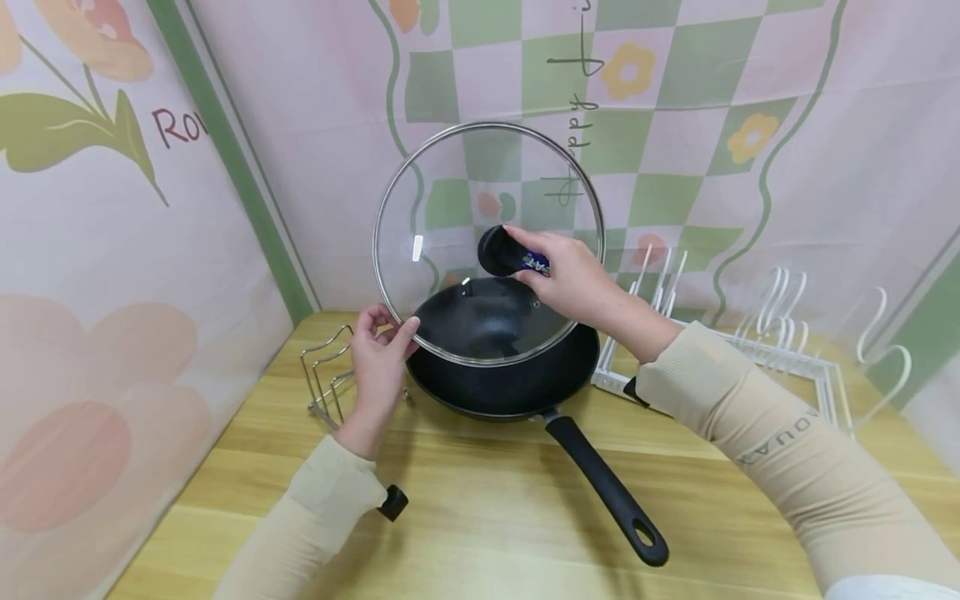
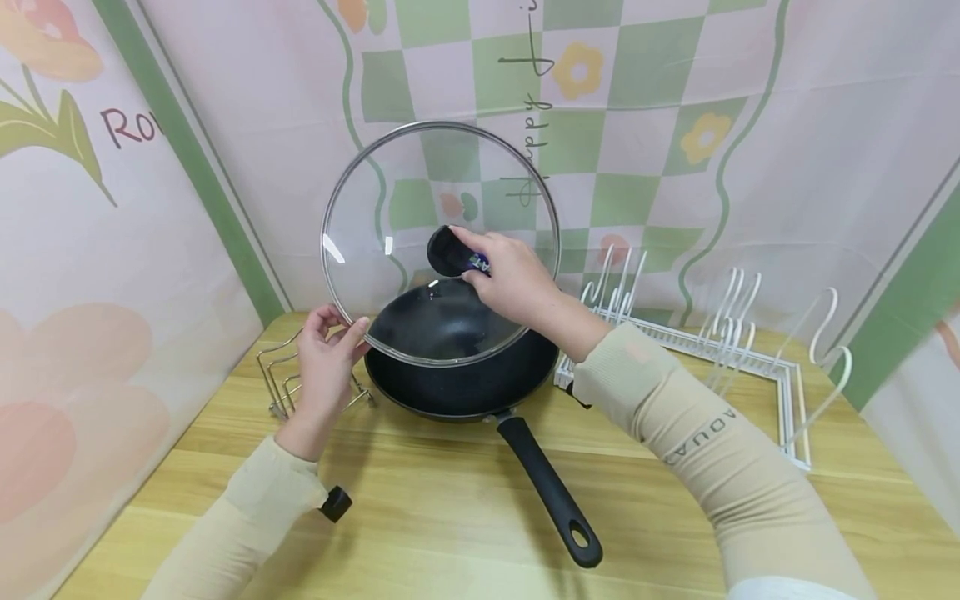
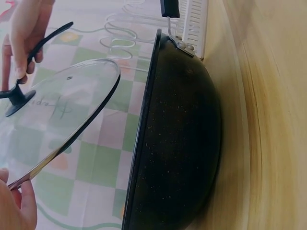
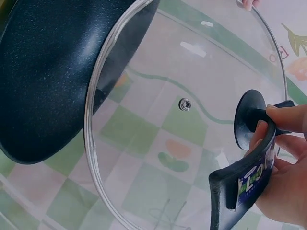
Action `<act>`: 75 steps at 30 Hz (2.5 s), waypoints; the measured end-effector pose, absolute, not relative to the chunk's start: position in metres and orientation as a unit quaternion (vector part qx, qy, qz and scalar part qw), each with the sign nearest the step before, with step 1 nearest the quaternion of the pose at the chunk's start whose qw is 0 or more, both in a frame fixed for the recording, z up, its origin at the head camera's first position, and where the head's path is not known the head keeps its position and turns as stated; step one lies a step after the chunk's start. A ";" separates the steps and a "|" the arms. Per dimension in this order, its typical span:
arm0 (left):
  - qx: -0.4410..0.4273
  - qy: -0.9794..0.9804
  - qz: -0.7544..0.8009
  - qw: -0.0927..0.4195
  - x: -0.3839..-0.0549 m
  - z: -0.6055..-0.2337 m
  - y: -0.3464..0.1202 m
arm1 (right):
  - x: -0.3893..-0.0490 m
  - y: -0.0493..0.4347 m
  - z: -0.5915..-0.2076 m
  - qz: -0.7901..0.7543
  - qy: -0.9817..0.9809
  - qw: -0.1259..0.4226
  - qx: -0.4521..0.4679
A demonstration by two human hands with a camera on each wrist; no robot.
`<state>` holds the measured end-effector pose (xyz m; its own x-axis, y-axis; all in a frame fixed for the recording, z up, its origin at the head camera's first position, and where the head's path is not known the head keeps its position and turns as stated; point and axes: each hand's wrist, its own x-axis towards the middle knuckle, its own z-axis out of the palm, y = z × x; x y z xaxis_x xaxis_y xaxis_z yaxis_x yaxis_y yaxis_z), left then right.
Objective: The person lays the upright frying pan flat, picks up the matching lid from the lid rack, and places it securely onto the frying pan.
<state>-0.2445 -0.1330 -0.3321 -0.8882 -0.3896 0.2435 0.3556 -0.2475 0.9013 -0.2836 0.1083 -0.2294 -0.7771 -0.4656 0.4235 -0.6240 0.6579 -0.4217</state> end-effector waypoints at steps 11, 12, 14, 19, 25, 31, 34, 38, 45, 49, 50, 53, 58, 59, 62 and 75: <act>0.023 -0.568 -0.789 0.234 -0.243 -0.335 -0.134 | -0.285 0.109 -0.232 0.261 -0.911 0.129 0.293; 0.026 -0.565 -0.791 0.233 -0.243 -0.334 -0.134 | -0.285 0.109 -0.232 0.261 -0.910 0.130 0.295; 0.034 -0.558 -0.797 0.229 -0.242 -0.334 -0.134 | -0.285 0.109 -0.232 0.262 -0.909 0.132 0.296; 0.037 -0.549 -0.805 0.220 -0.242 -0.333 -0.134 | -0.287 0.108 -0.231 0.268 -0.908 0.130 0.293; 0.040 -0.541 -0.814 0.209 -0.242 -0.332 -0.134 | -0.289 0.108 -0.232 0.269 -0.911 0.122 0.288; 0.052 -0.533 -0.823 0.189 -0.245 -0.334 -0.135 | -0.291 0.109 -0.233 0.255 -0.915 0.118 0.289; 0.055 -0.531 -0.826 0.179 -0.246 -0.335 -0.135 | -0.292 0.109 -0.233 0.251 -0.918 0.114 0.285; 0.061 -0.532 -0.828 0.167 -0.247 -0.334 -0.136 | -0.293 0.109 -0.232 0.248 -0.922 0.107 0.276; 0.073 -0.539 -0.825 0.155 -0.248 -0.335 -0.137 | -0.296 0.109 -0.234 0.246 -0.929 0.090 0.261; 0.075 -0.539 -0.825 0.151 -0.249 -0.336 -0.136 | -0.296 0.110 -0.234 0.242 -0.931 0.089 0.259; 0.076 -0.539 -0.825 0.150 -0.249 -0.336 -0.136 | -0.297 0.110 -0.235 0.240 -0.931 0.090 0.258; 0.079 -0.539 -0.826 0.146 -0.249 -0.336 -0.135 | -0.298 0.110 -0.235 0.238 -0.933 0.092 0.256; 0.080 -0.537 -0.828 0.138 -0.251 -0.336 -0.134 | -0.301 0.110 -0.234 0.236 -0.936 0.083 0.248; 0.081 -0.536 -0.829 0.136 -0.251 -0.336 -0.134 | -0.301 0.110 -0.234 0.235 -0.937 0.080 0.247; 0.079 -0.533 -0.832 0.130 -0.251 -0.337 -0.133 | -0.301 0.110 -0.234 0.229 -0.940 0.076 0.241; 0.086 -0.529 -0.835 0.120 -0.252 -0.338 -0.132 | -0.303 0.111 -0.237 0.222 -0.948 0.059 0.222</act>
